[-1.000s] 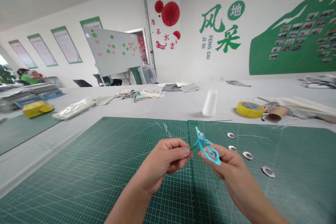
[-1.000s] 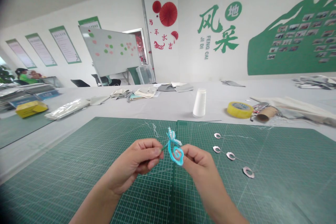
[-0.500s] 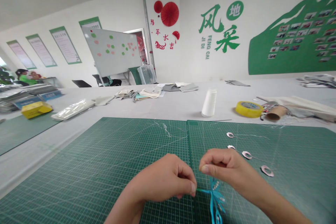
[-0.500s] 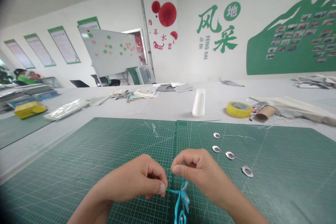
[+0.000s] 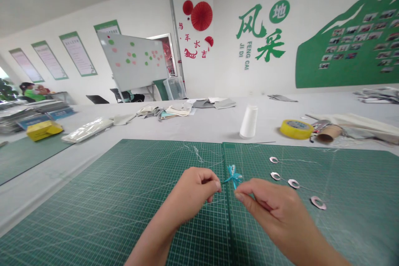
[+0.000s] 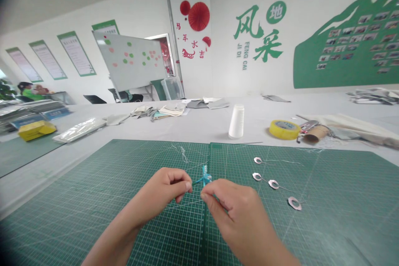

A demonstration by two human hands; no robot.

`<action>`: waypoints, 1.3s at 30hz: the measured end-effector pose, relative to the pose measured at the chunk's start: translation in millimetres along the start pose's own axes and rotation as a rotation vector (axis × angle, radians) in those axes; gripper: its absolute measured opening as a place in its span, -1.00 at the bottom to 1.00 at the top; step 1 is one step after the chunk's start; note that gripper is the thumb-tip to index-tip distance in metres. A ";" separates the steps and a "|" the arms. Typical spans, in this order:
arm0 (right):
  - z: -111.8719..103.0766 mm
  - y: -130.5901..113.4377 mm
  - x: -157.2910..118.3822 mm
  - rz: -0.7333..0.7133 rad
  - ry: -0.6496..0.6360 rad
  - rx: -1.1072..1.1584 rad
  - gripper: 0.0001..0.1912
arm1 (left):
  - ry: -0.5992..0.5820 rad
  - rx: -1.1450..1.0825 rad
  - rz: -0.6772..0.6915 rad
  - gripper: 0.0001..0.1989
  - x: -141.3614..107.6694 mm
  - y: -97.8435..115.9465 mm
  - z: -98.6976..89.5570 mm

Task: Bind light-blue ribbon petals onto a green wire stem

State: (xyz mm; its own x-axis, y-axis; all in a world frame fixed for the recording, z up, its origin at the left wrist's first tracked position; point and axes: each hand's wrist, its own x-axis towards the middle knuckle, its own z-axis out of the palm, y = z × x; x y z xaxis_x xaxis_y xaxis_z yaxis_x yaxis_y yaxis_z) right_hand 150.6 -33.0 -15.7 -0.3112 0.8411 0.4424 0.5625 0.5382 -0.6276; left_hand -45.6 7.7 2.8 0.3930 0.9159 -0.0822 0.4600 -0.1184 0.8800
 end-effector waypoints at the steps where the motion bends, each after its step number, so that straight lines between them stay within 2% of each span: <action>1: 0.7 0.4 -0.3 0.004 0.003 0.001 -0.76 | 0.016 -0.005 0.005 -0.82 0.2 0.8 -0.2; 5: 2.8 0.7 0.1 0.037 0.022 0.006 -0.76 | 0.059 -0.077 -0.001 -0.82 0.7 2.2 0.7; 12: 8.2 2.0 -0.6 0.149 0.053 0.063 -0.70 | 0.067 -0.403 -0.064 -0.85 -1.7 8.4 1.4; 17: 10.7 10.9 1.8 0.297 0.038 0.278 -0.69 | -0.027 -0.595 -0.066 -0.85 -4.6 9.7 0.3; 23: 12.9 20.7 7.3 0.395 0.043 0.618 -0.69 | -0.107 -0.676 -0.048 -0.85 -4.2 7.9 2.3; 28: 12.3 20.8 9.7 0.426 -0.021 0.800 -0.69 | -0.212 -0.636 -0.031 -0.84 -5.3 6.1 1.9; 34: 6.5 29.3 13.1 0.398 -0.137 0.751 -0.75 | -0.457 -0.439 -0.030 -0.88 -9.6 5.2 -0.9; 36: 3.3 32.1 14.1 0.364 -0.172 0.705 -0.76 | -0.479 -0.337 -0.013 -0.88 -10.9 6.0 -0.8; 39: -2.6 32.5 14.3 0.324 -0.204 0.647 -0.77 | -0.444 -0.164 -0.001 -0.85 -12.3 6.4 0.8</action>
State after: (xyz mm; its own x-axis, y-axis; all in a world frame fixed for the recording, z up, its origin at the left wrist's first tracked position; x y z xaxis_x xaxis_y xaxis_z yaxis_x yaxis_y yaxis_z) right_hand 166.4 -3.6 -28.1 -0.3776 0.9222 0.0838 0.1072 0.1335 -0.9852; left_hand -46.8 -4.6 9.1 0.7117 0.6588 -0.2436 0.3427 -0.0229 0.9392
